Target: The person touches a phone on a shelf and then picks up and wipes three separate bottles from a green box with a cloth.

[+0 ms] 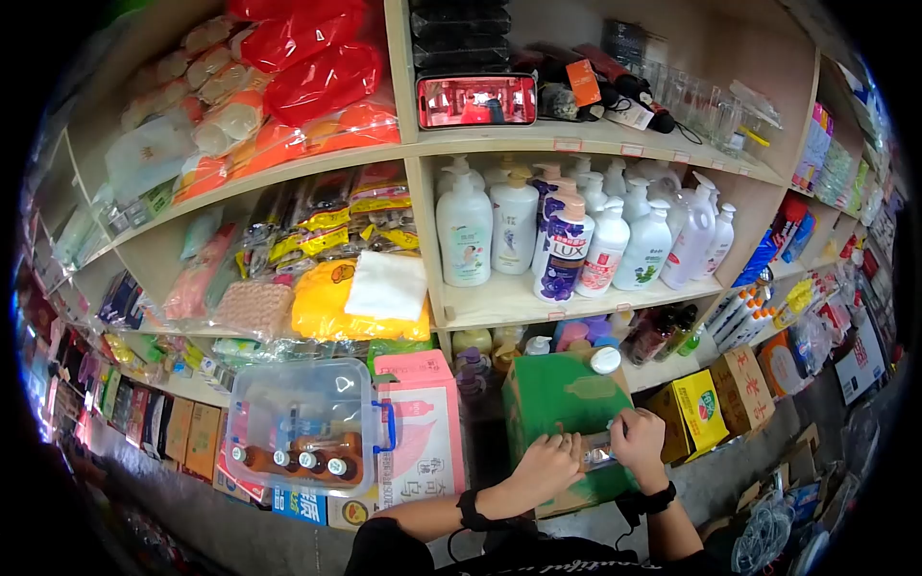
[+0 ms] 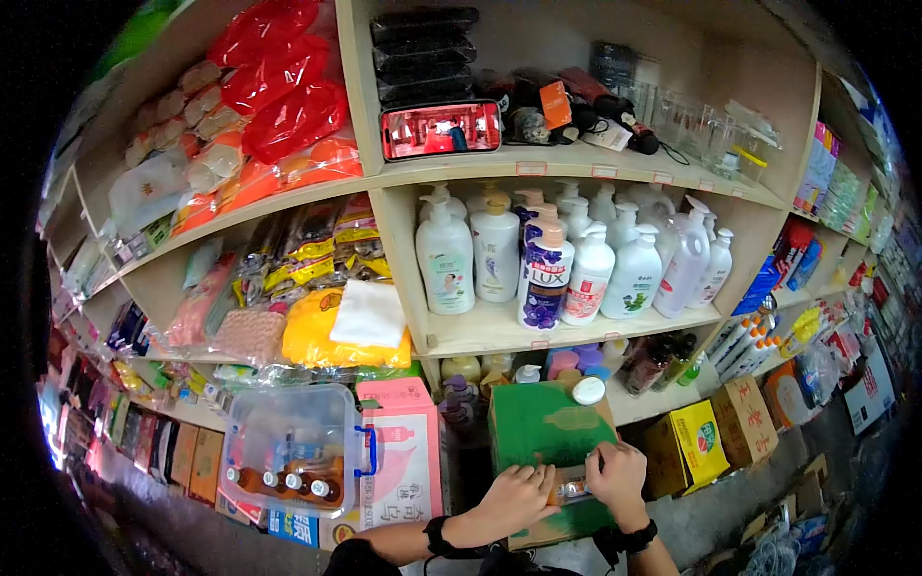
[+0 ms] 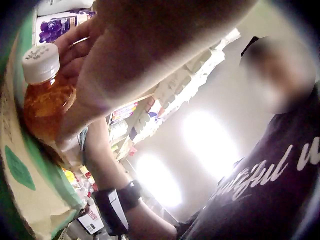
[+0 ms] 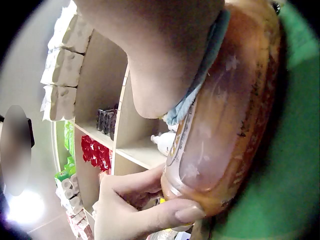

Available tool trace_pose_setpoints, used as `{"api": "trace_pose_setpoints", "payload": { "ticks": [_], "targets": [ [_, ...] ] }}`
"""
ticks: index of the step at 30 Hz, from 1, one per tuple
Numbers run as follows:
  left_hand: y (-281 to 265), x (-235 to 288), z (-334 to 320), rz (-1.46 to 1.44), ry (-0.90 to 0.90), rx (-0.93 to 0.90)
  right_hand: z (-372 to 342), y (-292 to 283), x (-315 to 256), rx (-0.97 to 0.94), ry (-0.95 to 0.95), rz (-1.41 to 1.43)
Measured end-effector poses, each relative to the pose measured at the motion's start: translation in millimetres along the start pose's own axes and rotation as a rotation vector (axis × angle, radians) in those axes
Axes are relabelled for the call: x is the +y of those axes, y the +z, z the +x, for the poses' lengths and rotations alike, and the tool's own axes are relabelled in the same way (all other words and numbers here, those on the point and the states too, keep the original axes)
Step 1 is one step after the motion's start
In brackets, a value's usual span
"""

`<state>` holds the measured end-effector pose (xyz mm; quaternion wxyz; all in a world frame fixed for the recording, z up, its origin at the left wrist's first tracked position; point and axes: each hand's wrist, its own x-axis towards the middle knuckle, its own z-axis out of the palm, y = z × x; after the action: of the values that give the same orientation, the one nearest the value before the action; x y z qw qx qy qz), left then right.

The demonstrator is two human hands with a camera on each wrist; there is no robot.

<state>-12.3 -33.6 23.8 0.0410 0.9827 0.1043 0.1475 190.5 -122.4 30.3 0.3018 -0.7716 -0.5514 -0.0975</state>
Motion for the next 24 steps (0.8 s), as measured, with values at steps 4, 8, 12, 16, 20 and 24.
{"api": "trace_pose_setpoints", "payload": {
  "ticks": [4,8,12,16,20,24],
  "targets": [
    [-1.0,0.8,-0.4,0.01,-0.005,-0.02,0.7,0.1,2.1,-0.023,-0.022,0.005],
    [-5.5,0.3,2.7,0.0,0.006,-0.02,2.1,0.3,0.7,-0.014,0.001,0.017],
    [-3.8,-1.0,1.8,0.006,0.017,0.001,0.4,0.0,-1.9,0.004,0.04,0.024],
    [-5.8,-2.0,2.2,0.014,0.025,-0.019,-0.2,-1.5,-5.0,0.003,0.067,0.035],
    [-6.9,-1.9,3.9,-0.02,0.012,-0.036,0.7,-3.4,-2.6,-0.008,0.035,0.026],
    [-4.2,-4.2,3.5,-0.035,0.021,-0.039,0.8,-3.9,-3.5,0.006,0.024,0.042]
  ]
}}
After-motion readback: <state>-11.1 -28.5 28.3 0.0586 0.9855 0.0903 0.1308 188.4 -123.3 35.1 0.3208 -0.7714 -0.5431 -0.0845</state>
